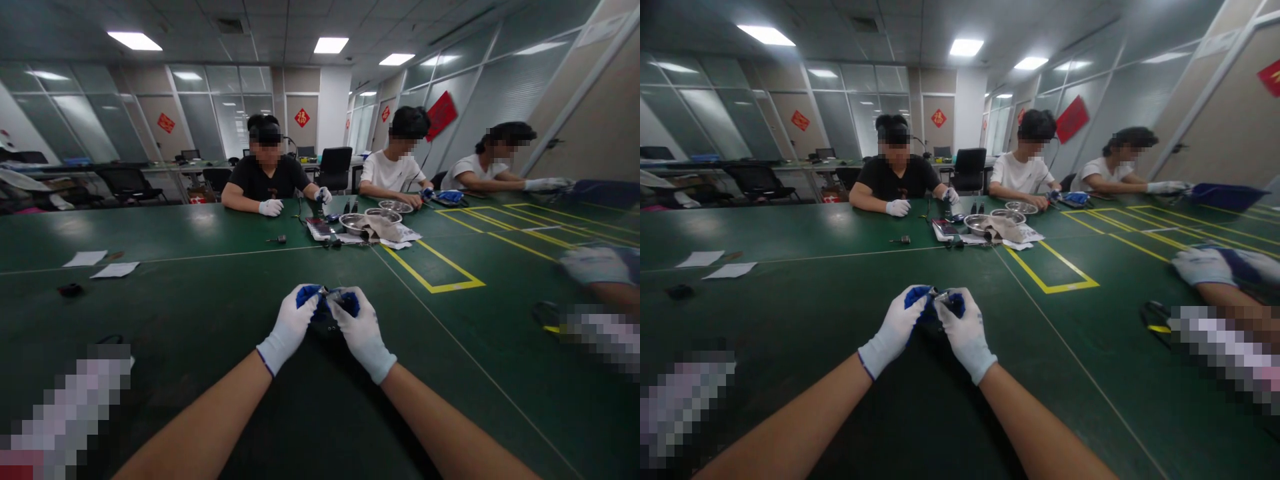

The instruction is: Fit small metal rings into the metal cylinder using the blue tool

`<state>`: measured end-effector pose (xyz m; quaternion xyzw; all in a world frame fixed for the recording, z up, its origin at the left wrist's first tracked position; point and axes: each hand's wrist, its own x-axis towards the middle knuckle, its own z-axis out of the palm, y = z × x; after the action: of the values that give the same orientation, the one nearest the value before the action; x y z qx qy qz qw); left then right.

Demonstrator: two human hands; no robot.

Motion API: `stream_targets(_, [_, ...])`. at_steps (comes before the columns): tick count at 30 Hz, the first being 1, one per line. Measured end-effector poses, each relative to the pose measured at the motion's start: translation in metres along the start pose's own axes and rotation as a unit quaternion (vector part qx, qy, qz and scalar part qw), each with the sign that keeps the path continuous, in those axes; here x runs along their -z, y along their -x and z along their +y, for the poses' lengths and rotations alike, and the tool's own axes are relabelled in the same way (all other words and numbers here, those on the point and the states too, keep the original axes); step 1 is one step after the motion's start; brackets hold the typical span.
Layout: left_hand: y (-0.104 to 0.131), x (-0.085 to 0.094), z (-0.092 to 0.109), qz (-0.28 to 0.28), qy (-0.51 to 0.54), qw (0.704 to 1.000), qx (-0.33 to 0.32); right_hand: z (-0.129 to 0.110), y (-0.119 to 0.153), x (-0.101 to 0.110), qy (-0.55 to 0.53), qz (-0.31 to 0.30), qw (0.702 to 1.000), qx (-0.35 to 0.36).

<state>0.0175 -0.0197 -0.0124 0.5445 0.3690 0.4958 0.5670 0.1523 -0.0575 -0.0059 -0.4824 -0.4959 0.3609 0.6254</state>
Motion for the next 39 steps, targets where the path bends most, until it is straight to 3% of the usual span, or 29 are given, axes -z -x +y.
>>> stream_targets(3, [-0.004, 0.007, -0.002, 0.040, 0.006, 0.999, 0.007, 0.001, -0.003, 0.005, 0.008, 0.034, 0.999, 0.004])
stream_targets(7, [-0.019, 0.028, 0.000, 0.121, -0.132, 0.984, -0.012, 0.003, -0.010, 0.015, 0.054, 0.140, 0.989, 0.003])
stream_targets(12, [-0.067, 0.050, 0.004, 0.226, -0.265, 0.937, 0.002, 0.006, -0.015, 0.021, 0.087, 0.174, 0.981, -0.015])
stream_targets(15, [-0.103, 0.050, 0.002, 0.221, -0.247, 0.943, 0.019, 0.009, -0.015, 0.021, 0.101, 0.174, 0.979, -0.030])
stream_targets(18, [-0.118, 0.047, 0.001, 0.208, -0.238, 0.948, 0.035, 0.010, -0.014, 0.021, 0.106, 0.175, 0.978, -0.035])
stream_targets(22, [-0.090, 0.042, 0.004, 0.163, -0.276, 0.947, 0.012, 0.011, -0.012, 0.022, 0.097, 0.159, 0.982, -0.040])
stream_targets(25, [-0.057, 0.032, 0.008, 0.023, -0.437, 0.897, -0.067, 0.012, -0.011, 0.021, 0.080, 0.156, 0.984, -0.023])
stream_targets(28, [-0.040, 0.020, 0.011, -0.026, -0.527, 0.847, -0.066, 0.011, -0.010, 0.019, 0.060, 0.143, 0.988, -0.005])
stream_targets(30, [-0.038, 0.014, 0.011, -0.033, -0.555, 0.829, -0.049, 0.009, -0.008, 0.019, 0.056, 0.125, 0.991, -0.004])
stream_targets(34, [-0.038, 0.009, 0.010, -0.020, -0.544, 0.837, -0.047, 0.005, -0.005, 0.019, 0.041, 0.118, 0.992, -0.017])
stream_targets(39, [-0.031, 0.015, 0.016, 0.000, -0.459, 0.886, -0.064, 0.006, -0.013, 0.021, 0.021, 0.135, 0.991, -0.007])
